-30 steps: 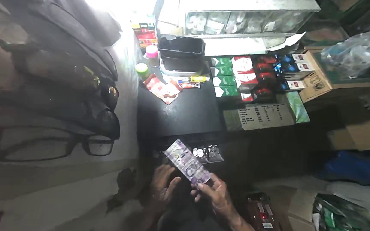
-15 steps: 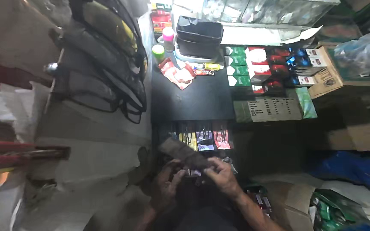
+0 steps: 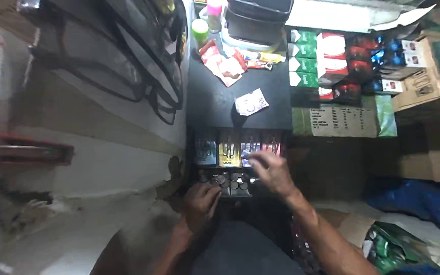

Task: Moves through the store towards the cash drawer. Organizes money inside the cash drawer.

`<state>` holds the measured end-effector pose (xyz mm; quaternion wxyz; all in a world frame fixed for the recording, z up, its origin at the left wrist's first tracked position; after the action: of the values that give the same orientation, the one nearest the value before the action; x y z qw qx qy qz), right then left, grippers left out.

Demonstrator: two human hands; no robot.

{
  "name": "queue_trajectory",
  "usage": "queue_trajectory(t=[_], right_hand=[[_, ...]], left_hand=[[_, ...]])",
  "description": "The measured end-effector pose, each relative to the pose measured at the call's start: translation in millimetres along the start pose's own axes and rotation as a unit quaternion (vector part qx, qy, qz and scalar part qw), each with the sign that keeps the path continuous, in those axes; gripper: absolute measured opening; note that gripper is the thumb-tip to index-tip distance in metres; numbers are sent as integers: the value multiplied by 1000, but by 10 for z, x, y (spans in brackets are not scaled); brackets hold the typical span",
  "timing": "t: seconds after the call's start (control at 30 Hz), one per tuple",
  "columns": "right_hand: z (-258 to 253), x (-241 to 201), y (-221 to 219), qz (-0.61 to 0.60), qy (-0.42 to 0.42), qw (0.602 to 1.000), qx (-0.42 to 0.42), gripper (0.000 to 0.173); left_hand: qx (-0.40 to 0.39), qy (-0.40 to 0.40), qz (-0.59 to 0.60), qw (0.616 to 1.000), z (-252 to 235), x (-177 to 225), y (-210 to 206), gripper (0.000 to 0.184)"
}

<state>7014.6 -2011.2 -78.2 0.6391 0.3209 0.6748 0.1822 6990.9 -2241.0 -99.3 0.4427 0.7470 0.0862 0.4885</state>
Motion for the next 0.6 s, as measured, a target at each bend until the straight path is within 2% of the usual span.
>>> queue_trajectory(t=[0.07,0.13,0.27,0.47,0.6], right_hand=[[193,-115,-276,13,29,995,-92,24],[280,-194,-401,10,33,993,-115,24],[324,-235,-362,12,31,997,-66,24],[490,-134,-234,-20,-15,1000,14,23],[665,36,74,-3,-86,990,114,22]], left_hand=[[-37,-10,-38,999,-150,37,-65,22],[-67,-18,-85,994,-275,48,-162,24],[-83,-41,-144,985,-398,92,-265,23],[-4,-101,-185,978,-359,91,-295,23],[38,-141,-171,974,-339,67,-281,17]])
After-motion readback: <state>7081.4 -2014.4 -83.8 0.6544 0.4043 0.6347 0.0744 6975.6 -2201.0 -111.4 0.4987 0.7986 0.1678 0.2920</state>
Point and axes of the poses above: each hand's wrist, its own z-axis away from the middle knuckle, its own y-axis out of the back of the hand, x = y × z, the point moved 7 cm from there along -z, towards the middle knuckle, and after that the axes turned 11 degrees about y, right-handed, at the moved point
